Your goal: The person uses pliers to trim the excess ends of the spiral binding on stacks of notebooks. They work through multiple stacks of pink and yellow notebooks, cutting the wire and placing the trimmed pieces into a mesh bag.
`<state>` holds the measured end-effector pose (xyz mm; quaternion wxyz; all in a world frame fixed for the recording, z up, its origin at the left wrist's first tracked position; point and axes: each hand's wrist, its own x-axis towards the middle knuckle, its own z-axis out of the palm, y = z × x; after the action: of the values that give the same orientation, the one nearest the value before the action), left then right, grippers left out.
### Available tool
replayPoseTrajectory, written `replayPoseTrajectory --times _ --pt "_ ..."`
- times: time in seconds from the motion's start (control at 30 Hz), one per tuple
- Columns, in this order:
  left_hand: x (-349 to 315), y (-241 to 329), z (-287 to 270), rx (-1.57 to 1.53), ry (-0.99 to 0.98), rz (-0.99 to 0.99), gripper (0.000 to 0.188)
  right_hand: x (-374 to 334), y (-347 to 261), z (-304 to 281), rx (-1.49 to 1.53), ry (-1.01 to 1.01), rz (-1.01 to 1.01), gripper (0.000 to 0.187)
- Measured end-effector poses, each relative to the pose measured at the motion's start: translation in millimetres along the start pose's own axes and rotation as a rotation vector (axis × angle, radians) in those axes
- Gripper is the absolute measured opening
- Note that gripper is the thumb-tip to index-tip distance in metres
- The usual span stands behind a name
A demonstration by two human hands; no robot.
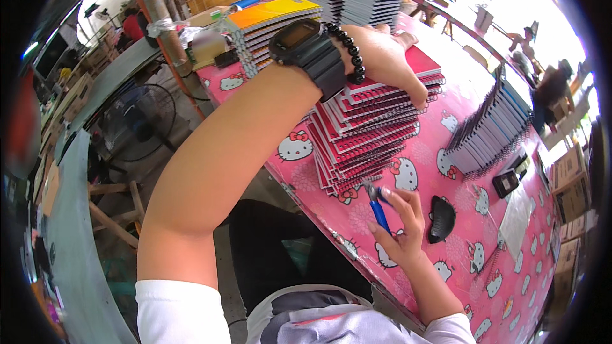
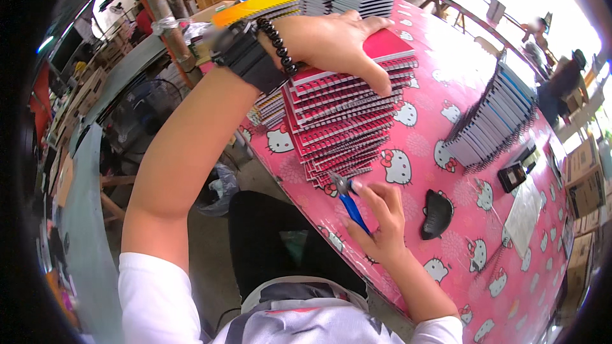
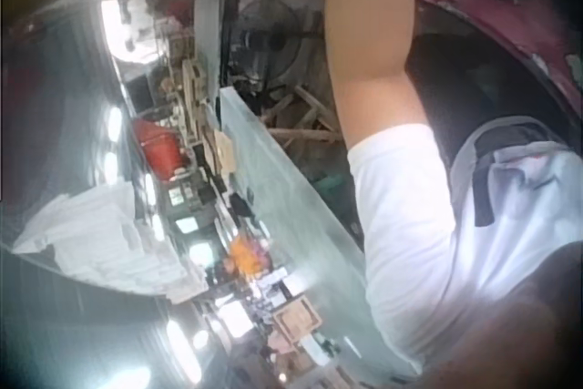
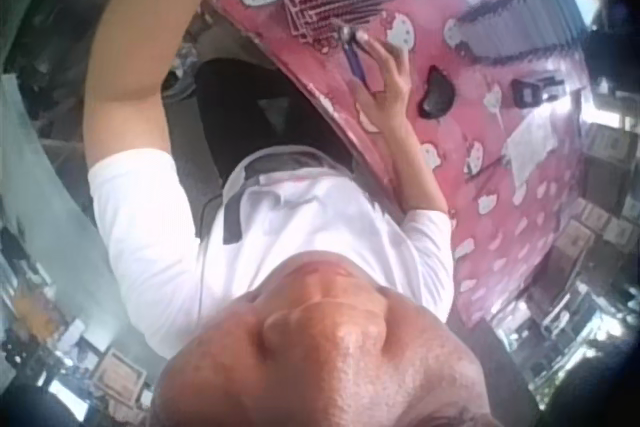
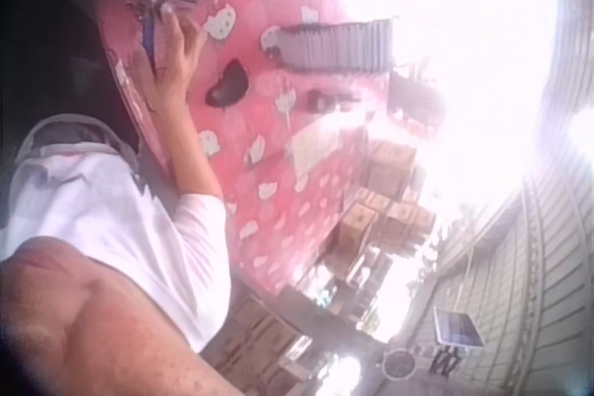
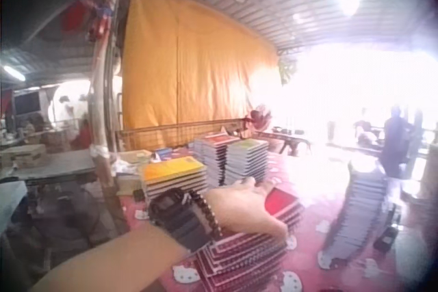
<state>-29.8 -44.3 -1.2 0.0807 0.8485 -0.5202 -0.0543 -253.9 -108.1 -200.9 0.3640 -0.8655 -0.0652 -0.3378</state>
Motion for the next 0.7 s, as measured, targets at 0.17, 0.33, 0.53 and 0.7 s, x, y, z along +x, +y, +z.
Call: replayPoseTrajectory --times 0.17,0.33,0.53,0.7 --pt "-2.6 2.1 5.4 0.014 0.004 -0.016 0.115 38.4 -14.3 8.6 -0.149 0.064 -0.063 0.058" --pt "-11.3 -1.4 -1.6 0.045 0.037 -0.036 0.113 42.3 -16.9 22.5 -0.151 0.082 -0.087 0.059" --pt "-10.6 1.6 0.3 0.01 0.041 -0.011 0.111 34.6 -20.7 17.7 0.171 -0.037 0.246 0.054" --pt "-12.6 2.5 3.1 0.023 0.067 0.015 0.108 40.3 -15.1 -1.9 1.415 -0.311 0.918 0.054"
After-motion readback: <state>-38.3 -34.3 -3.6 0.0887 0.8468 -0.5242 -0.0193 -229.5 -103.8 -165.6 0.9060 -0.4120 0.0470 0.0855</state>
